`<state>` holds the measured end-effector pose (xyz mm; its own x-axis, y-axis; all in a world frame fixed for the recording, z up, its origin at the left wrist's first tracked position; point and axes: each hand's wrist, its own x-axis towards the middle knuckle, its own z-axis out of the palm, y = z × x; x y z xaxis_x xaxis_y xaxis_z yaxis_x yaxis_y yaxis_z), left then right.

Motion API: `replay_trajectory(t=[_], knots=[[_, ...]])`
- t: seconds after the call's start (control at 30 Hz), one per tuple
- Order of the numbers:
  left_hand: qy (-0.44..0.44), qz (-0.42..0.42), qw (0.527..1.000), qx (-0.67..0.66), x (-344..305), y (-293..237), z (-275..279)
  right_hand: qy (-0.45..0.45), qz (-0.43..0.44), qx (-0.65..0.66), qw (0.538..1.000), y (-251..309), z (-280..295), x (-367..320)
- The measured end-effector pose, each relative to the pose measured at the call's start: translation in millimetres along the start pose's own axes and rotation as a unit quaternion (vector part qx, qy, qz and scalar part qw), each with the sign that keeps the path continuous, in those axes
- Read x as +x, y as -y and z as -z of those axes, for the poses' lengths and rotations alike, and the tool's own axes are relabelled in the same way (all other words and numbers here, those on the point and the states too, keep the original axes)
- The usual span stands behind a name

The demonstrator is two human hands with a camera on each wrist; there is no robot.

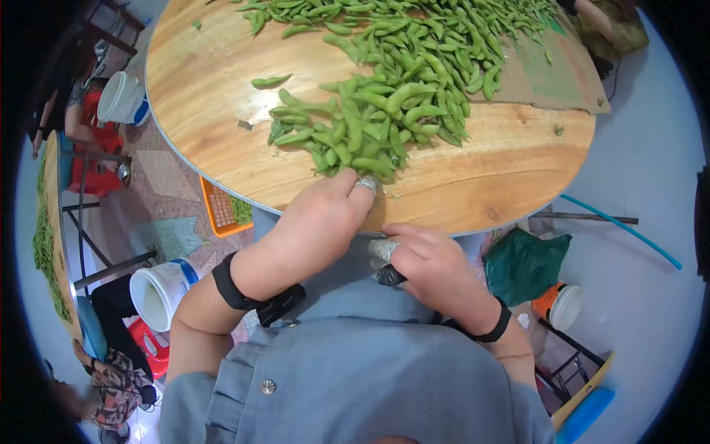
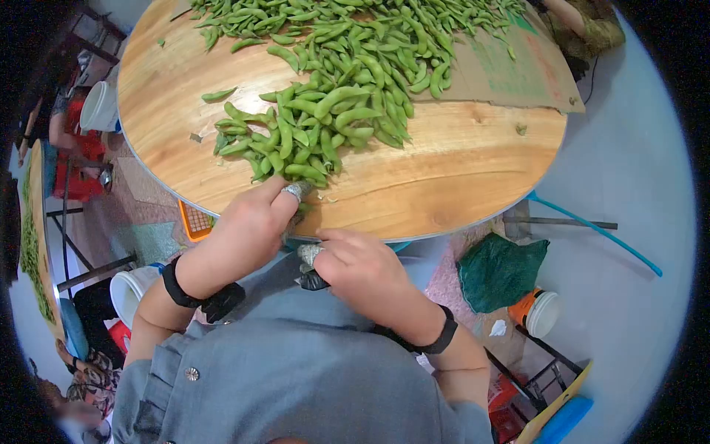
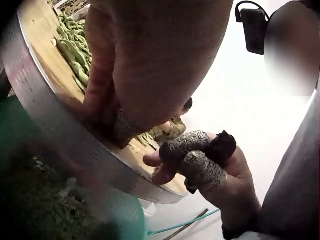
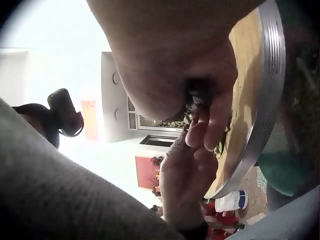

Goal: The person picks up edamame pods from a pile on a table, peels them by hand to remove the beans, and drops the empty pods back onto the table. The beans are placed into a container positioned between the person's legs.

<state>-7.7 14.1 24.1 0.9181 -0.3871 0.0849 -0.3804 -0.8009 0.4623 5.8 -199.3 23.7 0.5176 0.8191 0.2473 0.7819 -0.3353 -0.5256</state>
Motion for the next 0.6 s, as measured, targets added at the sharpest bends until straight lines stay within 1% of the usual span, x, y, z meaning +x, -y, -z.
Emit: replay_trajectory(t=[0.03, 0.1, 0.13, 0.17, 0.2, 0.23, 0.27, 0.3, 0.33, 0.37, 0.4, 0.43, 0.47, 0.5, 0.57, 0.6], knots=[[0.001, 0.010, 1.000, -0.022, 0.6, -2.0, 1.7, -0.003, -0.003, 0.000, 1.000, 1.0, 3.4, -2.6], [0.006, 0.017, 0.999, -0.043, 3.2, -3.8, 7.6, 0.056, -0.103, 0.031, 0.993, 2.7, 8.4, -7.7], [-0.018, 0.006, 0.992, -0.123, 4.6, -3.4, 12.0, 0.052, -0.106, 0.031, 0.993, 1.7, 6.5, -7.9], [-0.040, -0.004, 0.978, -0.203, 6.0, -3.5, 14.4, -0.018, -0.143, 0.056, 0.988, 0.0, 2.6, -6.3], [-0.035, -0.008, 0.979, -0.201, 6.5, -5.1, 12.0, -0.087, -0.180, 0.081, 0.976, -0.8, -0.7, -3.7], [-0.018, 0.092, 0.898, -0.430, 5.6, -7.8, 7.1, -0.093, -0.182, 0.082, 0.975, 1.7, -0.4, 1.4], [-0.001, 0.187, 0.755, -0.628, 5.0, -9.6, 5.0, -0.121, -0.237, 0.188, 0.946, 5.6, 2.4, 8.4], [0.001, 0.186, 0.757, -0.627, 5.4, -10.6, 6.6, -0.145, -0.286, 0.290, 0.902, 6.9, 4.5, 13.2], [0.014, 0.206, 0.744, -0.636, 6.4, -11.6, 9.0, -0.181, -0.264, 0.321, 0.892, -0.6, -4.9, 11.2], [0.027, 0.226, 0.730, -0.645, 7.1, -12.1, 10.9, -0.183, -0.262, 0.321, 0.892, -4.4, -5.3, 12.1], [0.026, 0.226, 0.731, -0.643, 6.4, -13.4, 11.4, -0.188, -0.249, 0.331, 0.890, -8.0, -4.6, 11.9], [0.034, 0.223, 0.751, -0.621, 5.0, -15.3, 11.1, -0.193, -0.237, 0.341, 0.889, -10.4, -3.1, 10.5], [0.041, 0.221, 0.770, -0.597, 4.1, -16.0, 10.5, -0.138, -0.250, 0.364, 0.886, -10.7, 3.6, 8.6], [0.042, 0.221, 0.770, -0.597, 2.8, -13.9, 8.2, -0.138, -0.251, 0.365, 0.886, -12.7, 0.7, 8.8], [0.088, 0.185, 0.828, -0.522, -0.4, -8.3, 2.3, -0.187, -0.212, 0.383, 0.879, -18.4, -6.5, 9.6], [0.089, 0.185, 0.828, -0.522, 0.7, -8.5, 1.6, -0.187, -0.213, 0.383, 0.879, -16.8, -3.1, 10.2]])
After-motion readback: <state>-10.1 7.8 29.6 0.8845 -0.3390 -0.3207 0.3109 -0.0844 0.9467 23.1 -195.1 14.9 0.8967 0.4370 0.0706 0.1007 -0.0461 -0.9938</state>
